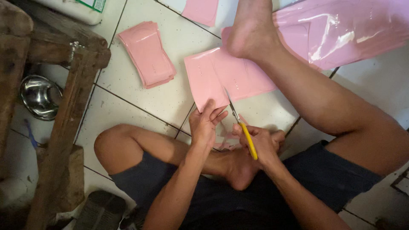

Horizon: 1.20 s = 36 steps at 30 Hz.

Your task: The person sits on the tiled floor and cuts a large pink latex sheet into smaller rectangular pieces using scissors, trimming strips and squaring off each piece. Cut pieces are stacked on the floor beside them as they work through the sheet.

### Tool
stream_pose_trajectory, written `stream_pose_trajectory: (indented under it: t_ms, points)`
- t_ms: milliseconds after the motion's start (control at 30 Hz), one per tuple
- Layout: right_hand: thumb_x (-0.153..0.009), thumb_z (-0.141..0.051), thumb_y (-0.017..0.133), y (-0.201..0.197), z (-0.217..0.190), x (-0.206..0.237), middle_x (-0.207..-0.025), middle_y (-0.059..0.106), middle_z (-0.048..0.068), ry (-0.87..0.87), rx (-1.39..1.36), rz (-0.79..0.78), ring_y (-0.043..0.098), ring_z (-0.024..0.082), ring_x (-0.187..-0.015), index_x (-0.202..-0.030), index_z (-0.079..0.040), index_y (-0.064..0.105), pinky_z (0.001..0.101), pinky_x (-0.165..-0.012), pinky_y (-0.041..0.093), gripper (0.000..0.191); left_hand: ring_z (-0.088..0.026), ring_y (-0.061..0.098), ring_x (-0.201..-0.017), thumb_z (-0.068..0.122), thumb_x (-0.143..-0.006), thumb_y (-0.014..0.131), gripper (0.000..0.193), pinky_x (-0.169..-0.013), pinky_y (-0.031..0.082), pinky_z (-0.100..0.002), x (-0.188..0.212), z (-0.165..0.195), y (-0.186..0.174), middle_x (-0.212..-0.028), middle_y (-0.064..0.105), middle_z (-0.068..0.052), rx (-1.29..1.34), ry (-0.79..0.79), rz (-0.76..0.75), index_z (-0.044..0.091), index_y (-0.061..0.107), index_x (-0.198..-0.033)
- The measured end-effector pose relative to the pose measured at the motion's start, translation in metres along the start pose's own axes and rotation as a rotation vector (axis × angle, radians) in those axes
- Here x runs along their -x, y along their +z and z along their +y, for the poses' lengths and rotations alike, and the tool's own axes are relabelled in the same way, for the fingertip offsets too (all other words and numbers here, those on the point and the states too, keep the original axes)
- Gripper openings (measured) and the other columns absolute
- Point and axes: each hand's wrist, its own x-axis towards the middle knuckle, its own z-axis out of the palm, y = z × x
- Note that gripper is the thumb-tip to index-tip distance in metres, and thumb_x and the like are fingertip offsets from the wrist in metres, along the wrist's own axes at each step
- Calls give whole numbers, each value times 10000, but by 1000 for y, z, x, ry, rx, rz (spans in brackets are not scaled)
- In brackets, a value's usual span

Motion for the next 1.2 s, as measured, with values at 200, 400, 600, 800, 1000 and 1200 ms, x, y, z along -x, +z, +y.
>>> stream_pose_trajectory:
  t_ms: [200,400,600,800,1000,1200]
  points:
    - [-830,-434,812,-12,-1,-7,-502,486,-38,-49,143,47,403,73,-418,-850,11,784,273,-388,265,447,-276,744,-943,161,-960,695,303,-767,639,-372,0,-1,-1,-1075,721,-153,-5,14,-25,-56,637,-1163]
    - [-869,-452,801,-7,-24,-15,-523,463,-19,-69,109,-31,400,90,-416,-774,76,676,295,-370,277,551,-295,762,-927,187,-965,686,319,-716,623,-334,0,1,-1,-1064,742,-185,-50,1,-17,-68,645,-1153]
    - [-847,-446,781,-1,-42,-21,-509,448,-34,-37,36,-71,385,81,-394,-812,-14,729,280,-358,267,437,-302,766,-893,167,-952,703,304,-664,598,-316,-2,-1,-4,-1029,721,-135,-47,27,-23,-56,636,-1148]
    - [-854,-447,792,7,-50,-15,-516,463,-43,-143,10,-101,386,66,-406,-780,1,693,271,-353,273,465,-239,745,-785,181,-973,697,259,-624,564,-294,-1,-1,-6,-989,710,-110,-53,27,-38,-26,644,-1120]
    - [-868,-458,760,30,-80,-20,-503,473,-17,-154,-42,-20,410,88,-380,-756,-32,699,284,-336,287,445,-173,698,-686,220,-983,667,261,-600,509,-265,5,7,-3,-924,761,-133,-127,65,-92,-14,690,-1097]
    - [-971,-308,727,44,-132,-29,-590,546,-13,-581,-110,-132,486,85,-444,-824,32,671,271,-376,351,375,-176,692,-656,199,-1020,660,252,-613,530,-288,21,35,-2,-781,724,-142,-369,233,-99,-50,696,-1045]
